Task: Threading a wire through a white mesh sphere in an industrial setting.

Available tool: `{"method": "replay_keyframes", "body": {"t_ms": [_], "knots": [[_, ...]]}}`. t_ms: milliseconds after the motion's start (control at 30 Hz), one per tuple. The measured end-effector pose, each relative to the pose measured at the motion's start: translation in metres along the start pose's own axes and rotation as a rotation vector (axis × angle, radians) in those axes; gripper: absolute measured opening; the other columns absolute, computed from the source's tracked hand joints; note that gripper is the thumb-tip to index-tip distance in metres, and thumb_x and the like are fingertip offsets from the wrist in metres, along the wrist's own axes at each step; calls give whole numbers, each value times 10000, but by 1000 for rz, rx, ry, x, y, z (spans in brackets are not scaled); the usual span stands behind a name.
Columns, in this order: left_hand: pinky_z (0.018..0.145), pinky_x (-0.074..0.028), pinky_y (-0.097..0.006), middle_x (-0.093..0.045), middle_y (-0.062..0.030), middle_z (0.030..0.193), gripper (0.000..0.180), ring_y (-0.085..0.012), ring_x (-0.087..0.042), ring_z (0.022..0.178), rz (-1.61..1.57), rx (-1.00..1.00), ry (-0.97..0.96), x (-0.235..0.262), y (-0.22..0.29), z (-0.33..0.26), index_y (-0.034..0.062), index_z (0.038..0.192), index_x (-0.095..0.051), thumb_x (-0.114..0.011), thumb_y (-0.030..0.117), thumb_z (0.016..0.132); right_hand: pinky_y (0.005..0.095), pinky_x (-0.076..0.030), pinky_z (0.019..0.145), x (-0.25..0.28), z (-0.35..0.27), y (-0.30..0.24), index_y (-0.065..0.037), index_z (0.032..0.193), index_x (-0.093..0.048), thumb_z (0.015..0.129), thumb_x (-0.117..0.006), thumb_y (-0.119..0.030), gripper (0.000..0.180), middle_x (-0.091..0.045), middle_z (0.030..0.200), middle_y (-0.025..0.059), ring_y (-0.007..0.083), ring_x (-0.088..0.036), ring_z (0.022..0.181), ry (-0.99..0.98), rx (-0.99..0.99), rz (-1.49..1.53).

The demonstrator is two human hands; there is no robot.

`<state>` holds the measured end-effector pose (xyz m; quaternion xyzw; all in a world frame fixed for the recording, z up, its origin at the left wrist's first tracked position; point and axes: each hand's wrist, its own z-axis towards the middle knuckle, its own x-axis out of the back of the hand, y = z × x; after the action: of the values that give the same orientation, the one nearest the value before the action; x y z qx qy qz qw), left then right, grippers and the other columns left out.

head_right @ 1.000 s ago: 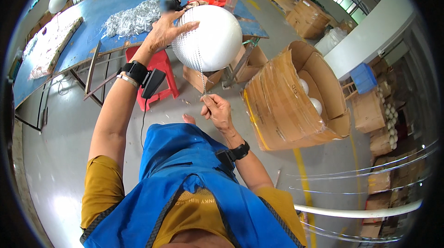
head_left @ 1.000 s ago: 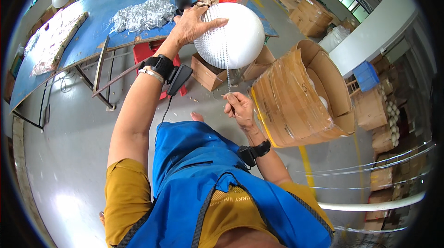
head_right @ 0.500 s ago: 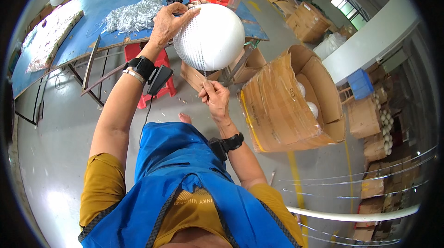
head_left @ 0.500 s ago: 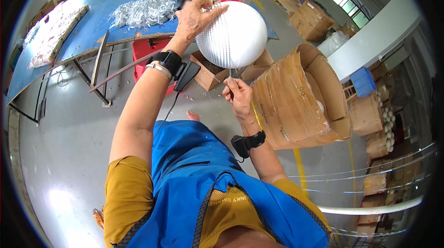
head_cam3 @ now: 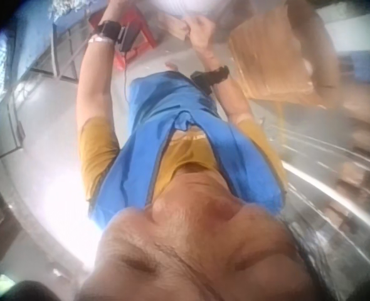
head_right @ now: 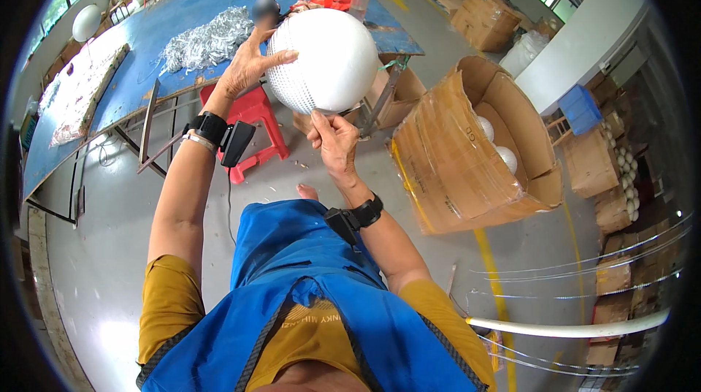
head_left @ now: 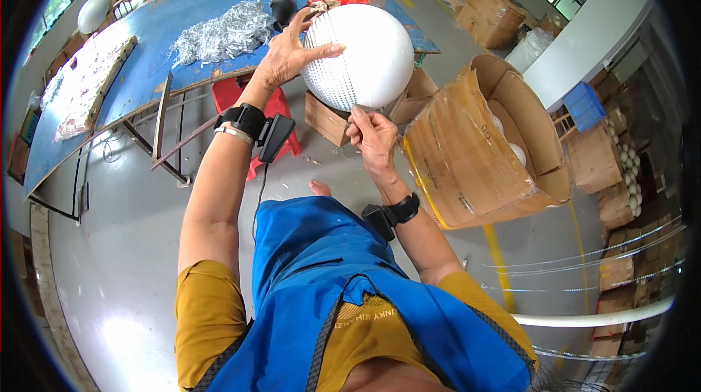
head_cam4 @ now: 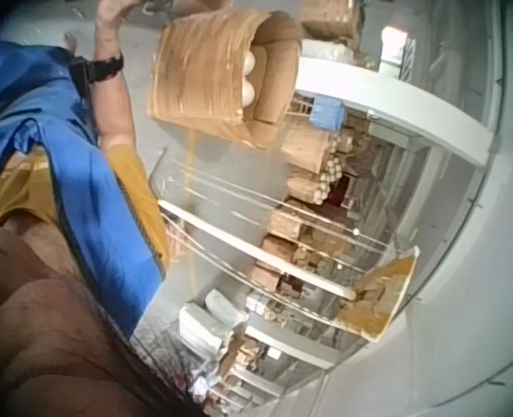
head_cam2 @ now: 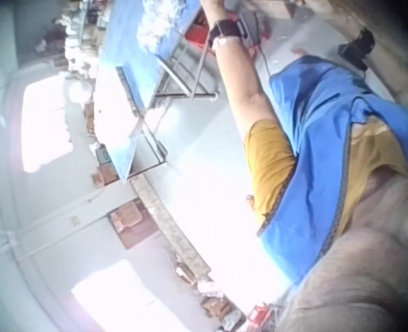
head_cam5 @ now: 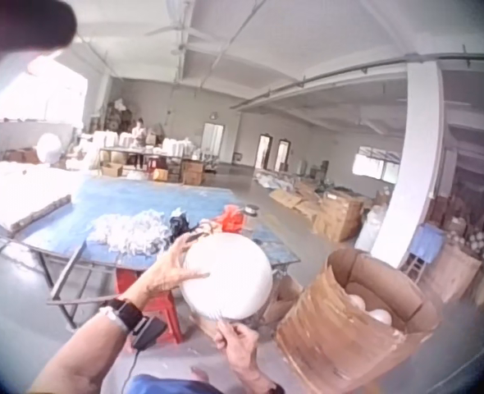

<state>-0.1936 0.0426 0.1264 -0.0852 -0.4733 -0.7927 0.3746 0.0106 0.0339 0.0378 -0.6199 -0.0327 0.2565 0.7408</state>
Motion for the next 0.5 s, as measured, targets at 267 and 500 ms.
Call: {"method": "replay_keyframes", "body": {"t_ms": [267, 500], "knots": [[973, -315, -393, -461, -217, 1200, 766, -324, -414, 1151, -3, 2, -27, 8, 2, 4, 50, 1205, -468, -658, 550, 657, 181, -384, 477, -4, -2, -13, 4, 774, -557, 869, -554, -189, 215, -564, 620, 39, 62, -472, 517, -39, 33, 6], [979, -318, -401, -483, -136, 1214, 482, -326, -386, 1156, 594, -558, 84, 7, -36, 13, 358, 1135, -555, -563, 581, 708, 169, -380, 488, -3, -16, -34, 24, 909, -572, 889, -508, -153, 189, -587, 681, 46, 59, -498, 560, -142, 104, -96]]}}
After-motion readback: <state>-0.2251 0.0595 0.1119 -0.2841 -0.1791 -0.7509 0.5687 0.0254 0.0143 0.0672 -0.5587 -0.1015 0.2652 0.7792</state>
